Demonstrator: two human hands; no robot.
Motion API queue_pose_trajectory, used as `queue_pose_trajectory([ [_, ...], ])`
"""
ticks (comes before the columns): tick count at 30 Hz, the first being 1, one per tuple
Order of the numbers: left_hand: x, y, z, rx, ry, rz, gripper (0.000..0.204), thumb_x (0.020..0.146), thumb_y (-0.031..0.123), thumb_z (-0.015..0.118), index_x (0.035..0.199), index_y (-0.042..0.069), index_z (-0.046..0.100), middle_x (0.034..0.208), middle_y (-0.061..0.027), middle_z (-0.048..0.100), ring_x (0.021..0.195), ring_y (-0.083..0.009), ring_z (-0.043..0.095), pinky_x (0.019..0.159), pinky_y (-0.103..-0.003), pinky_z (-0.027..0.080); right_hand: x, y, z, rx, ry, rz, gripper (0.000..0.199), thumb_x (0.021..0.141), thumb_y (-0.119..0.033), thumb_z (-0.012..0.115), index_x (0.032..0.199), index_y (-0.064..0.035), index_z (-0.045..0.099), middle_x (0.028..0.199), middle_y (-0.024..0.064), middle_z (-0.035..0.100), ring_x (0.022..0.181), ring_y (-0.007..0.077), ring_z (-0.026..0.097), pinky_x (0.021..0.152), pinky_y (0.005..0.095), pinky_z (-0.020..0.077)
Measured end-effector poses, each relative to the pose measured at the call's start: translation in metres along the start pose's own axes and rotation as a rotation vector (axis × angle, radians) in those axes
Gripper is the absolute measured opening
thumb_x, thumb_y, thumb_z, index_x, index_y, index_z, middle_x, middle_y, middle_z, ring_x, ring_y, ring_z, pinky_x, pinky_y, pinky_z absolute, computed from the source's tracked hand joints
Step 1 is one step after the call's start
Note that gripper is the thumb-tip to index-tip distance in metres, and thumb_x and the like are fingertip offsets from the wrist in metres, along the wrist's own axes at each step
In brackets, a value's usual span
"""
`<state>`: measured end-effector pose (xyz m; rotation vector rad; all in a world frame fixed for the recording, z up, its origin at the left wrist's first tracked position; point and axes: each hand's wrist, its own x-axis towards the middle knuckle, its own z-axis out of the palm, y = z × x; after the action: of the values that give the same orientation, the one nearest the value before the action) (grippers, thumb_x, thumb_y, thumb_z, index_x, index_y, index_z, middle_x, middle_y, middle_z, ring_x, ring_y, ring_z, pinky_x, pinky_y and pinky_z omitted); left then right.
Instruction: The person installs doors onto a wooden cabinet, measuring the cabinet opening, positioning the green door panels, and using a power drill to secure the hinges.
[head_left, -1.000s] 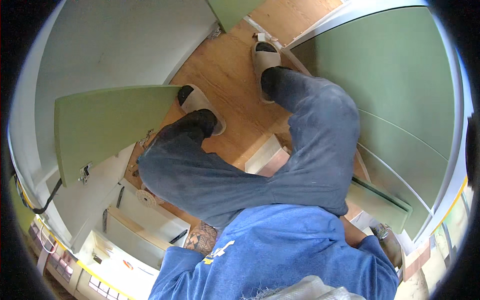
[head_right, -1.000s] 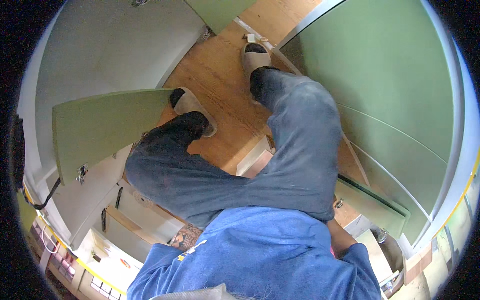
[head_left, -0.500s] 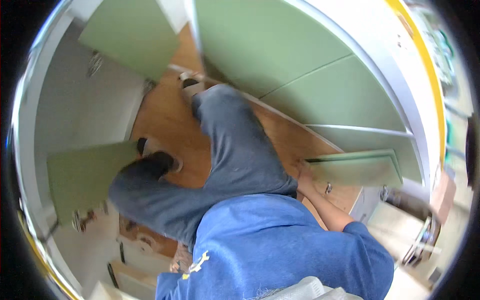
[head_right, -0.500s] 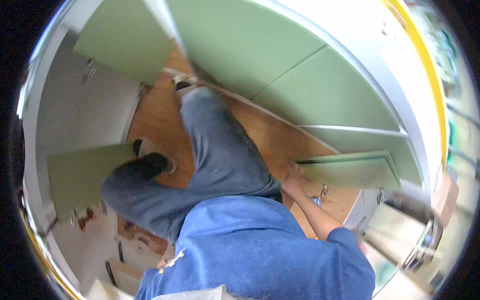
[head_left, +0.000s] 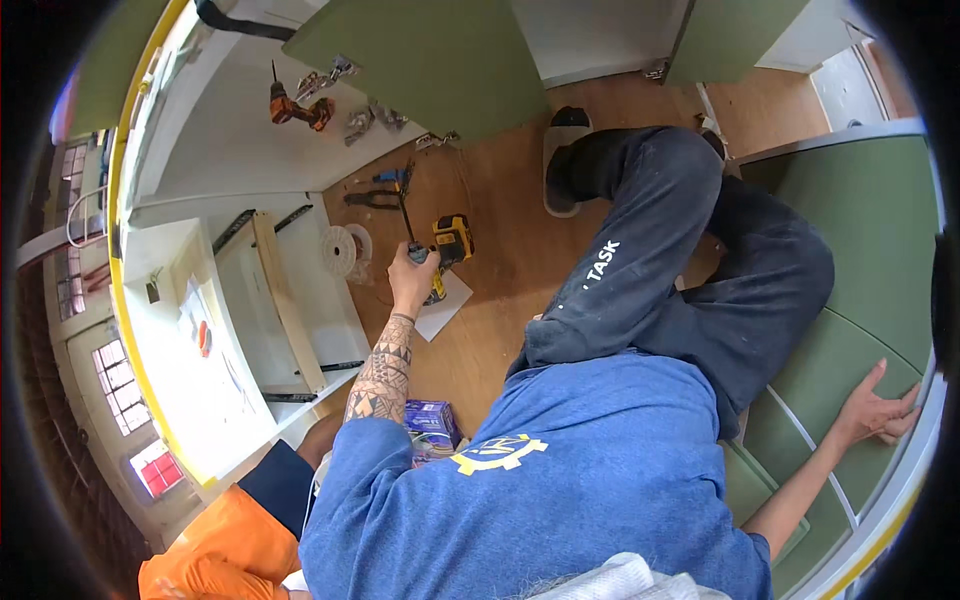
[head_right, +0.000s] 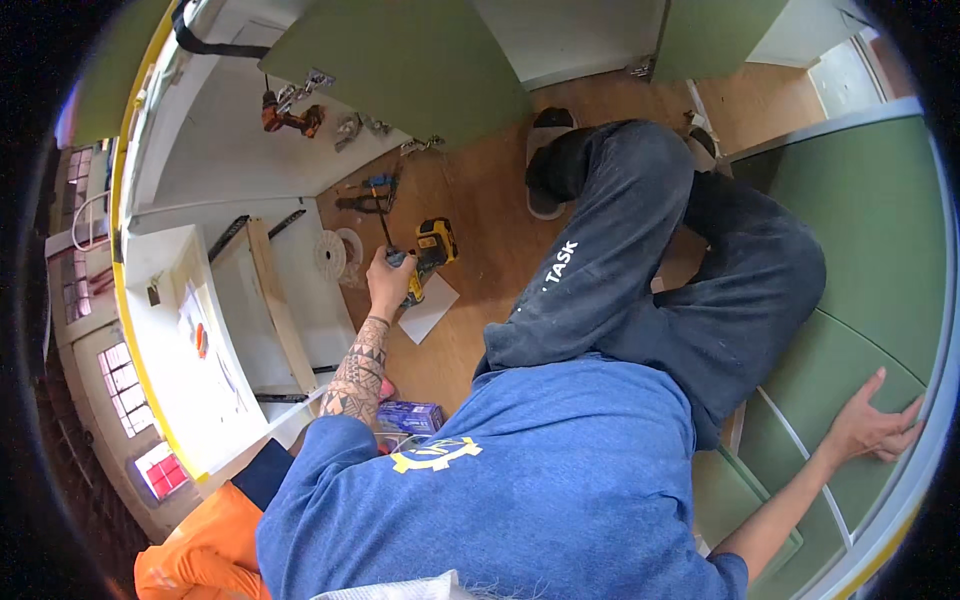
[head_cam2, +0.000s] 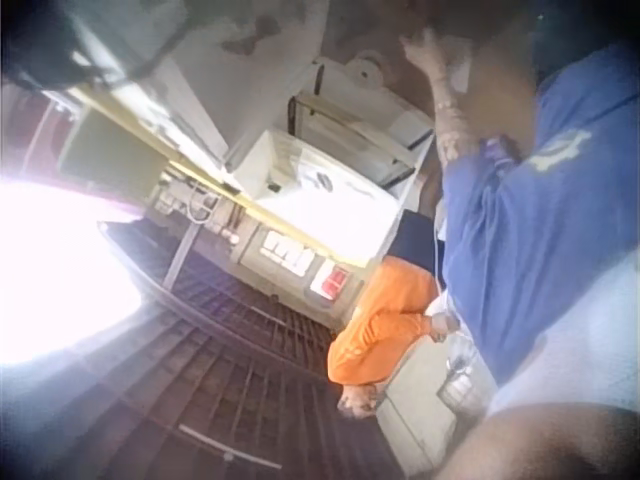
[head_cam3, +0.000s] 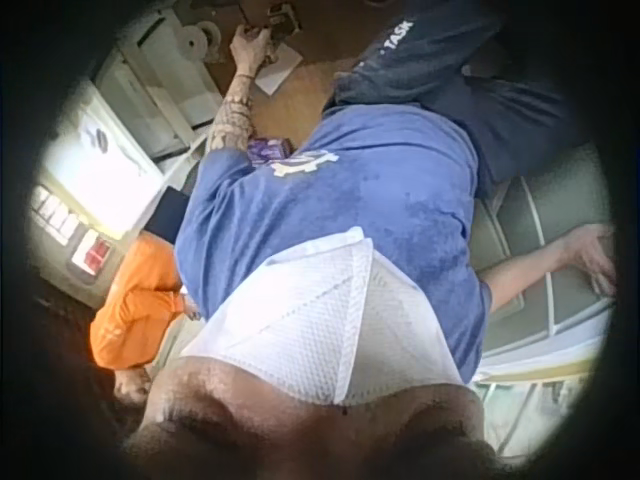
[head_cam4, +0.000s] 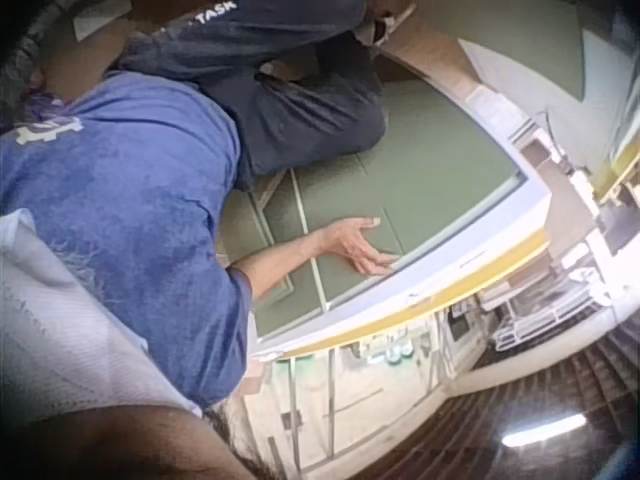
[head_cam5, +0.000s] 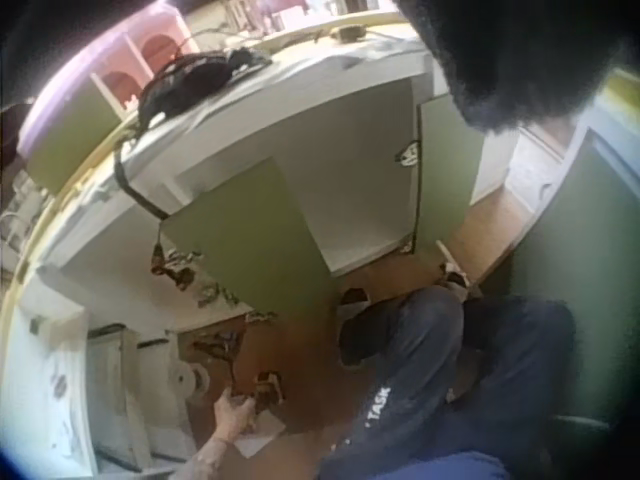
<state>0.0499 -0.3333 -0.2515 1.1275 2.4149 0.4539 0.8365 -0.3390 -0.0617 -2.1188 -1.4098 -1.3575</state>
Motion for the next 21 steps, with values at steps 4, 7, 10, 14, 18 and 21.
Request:
queue_pose_trajectory([
  [4,0.011,-0.022,0.026,-0.009,-0.055,0.004,0.055,0.081,0.036,0.079,0.117,-0.004,0.071,0.105,-0.0264,0.077,0.102,-0.0412,0.075,0.091,-0.047,0.058,0.005,0.023,-0.010,-0.061,0.003,-0.056,0.083,0.085,-0.058,0.084,0.147,-0.0086,0.058,0.151,0.0196,0.050,0.144,0.0372,0.041,0.117,0.0631,0.0291],
  [7,0.017,-0.062,0.066,0.007,-0.003,0.041,0.060,0.081,0.041,0.083,0.119,-0.004,0.073,0.111,-0.0283,0.076,0.109,-0.0438,0.073,0.093,-0.049,0.056,0.019,0.048,-0.020,-0.050,0.042,-0.081,0.086,0.085,-0.052,0.086,0.142,0.0050,0.057,0.141,0.0242,0.057,0.133,0.0419,0.051,0.116,0.0567,0.0351],
  [10,0.008,-0.034,0.079,0.071,-0.126,-0.017,0.055,0.082,0.041,0.088,0.112,-0.005,0.076,0.105,-0.0232,0.079,0.096,-0.0390,0.075,0.089,-0.048,0.057,-0.001,0.008,-0.044,-0.090,-0.061,0.048,0.079,0.093,-0.052,0.079,0.141,0.0077,0.059,0.134,0.0288,0.062,0.130,0.0443,0.055,0.116,0.0543,0.0380],
  [14,0.071,-0.123,0.104,0.646,-0.295,0.209,0.042,0.098,0.043,0.071,0.093,0.003,0.081,0.096,-0.0190,0.080,0.081,-0.0383,0.075,0.071,-0.048,0.056,0.017,-0.028,-0.069,0.099,-0.153,0.112,0.038,0.099,-0.041,0.073,0.114,-0.0055,0.073,0.113,0.0144,0.066,0.112,0.0324,0.059,0.103,0.0479,0.0421],
  [18,0.072,-0.091,0.151,0.975,-0.273,0.623,0.030,0.092,0.035,0.075,0.074,0.012,0.078,0.077,-0.0140,0.077,0.075,-0.0304,0.078,0.060,-0.043,0.060,0.009,-0.027,-0.130,0.181,-0.115,0.173,0.024,0.099,-0.031,0.068,0.100,-0.0075,0.070,0.101,0.0116,0.062,0.104,0.0290,0.057,0.096,0.0450,0.0414],
  [21,0.101,-0.130,0.146,0.309,-0.315,0.305,0.035,0.085,0.042,0.082,0.079,0.008,0.078,0.088,-0.0170,0.079,0.085,-0.0335,0.079,0.068,-0.041,0.062,-0.017,-0.028,-0.146,0.356,-0.080,0.270,0.019,0.096,-0.023,0.057,0.088,-0.0070,0.060,0.092,0.0101,0.057,0.089,0.0274,0.051,0.088,0.0427,0.0391],
])
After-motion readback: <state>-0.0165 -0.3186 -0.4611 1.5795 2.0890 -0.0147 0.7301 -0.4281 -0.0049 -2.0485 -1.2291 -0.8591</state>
